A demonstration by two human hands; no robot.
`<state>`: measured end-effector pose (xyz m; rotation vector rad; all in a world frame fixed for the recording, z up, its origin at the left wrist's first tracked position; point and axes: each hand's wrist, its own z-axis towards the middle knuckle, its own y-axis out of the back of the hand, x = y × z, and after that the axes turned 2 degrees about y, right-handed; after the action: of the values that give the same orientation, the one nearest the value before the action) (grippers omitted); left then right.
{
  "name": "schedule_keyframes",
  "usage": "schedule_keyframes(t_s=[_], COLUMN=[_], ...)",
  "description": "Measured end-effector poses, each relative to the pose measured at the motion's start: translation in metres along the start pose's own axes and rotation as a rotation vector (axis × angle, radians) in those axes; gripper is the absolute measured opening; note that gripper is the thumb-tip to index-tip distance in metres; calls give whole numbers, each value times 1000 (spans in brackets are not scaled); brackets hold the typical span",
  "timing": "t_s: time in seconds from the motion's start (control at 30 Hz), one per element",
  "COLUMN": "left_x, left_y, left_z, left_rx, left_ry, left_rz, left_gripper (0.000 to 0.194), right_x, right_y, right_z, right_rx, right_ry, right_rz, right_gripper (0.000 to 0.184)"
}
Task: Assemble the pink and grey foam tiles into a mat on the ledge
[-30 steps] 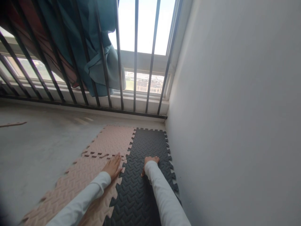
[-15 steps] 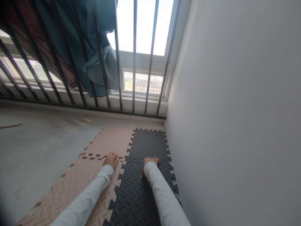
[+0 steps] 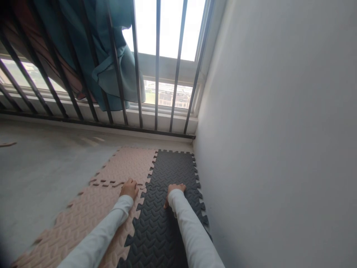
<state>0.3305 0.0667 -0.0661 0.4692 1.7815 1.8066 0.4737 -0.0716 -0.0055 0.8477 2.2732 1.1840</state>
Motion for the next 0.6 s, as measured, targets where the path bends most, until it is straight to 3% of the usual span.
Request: schedule_keyframes(t_s=[0.33,0.47,0.6], left_x=[3,4,23], left_y=[1,6,16], left_z=[-16,-20,-5], left_rx=[14,-11,48], left_ry=[-78,-40,74], left_rz=[32,-10,-67], left_gripper=[33,34,32], right_x=[0,0,1], right_y=[2,3,1], right_z=[-4,-4,-4], right_rx=[17,-1,-25], right_ry=[3,3,1], right_rz=[12,16,20], right_gripper=[115,111,110])
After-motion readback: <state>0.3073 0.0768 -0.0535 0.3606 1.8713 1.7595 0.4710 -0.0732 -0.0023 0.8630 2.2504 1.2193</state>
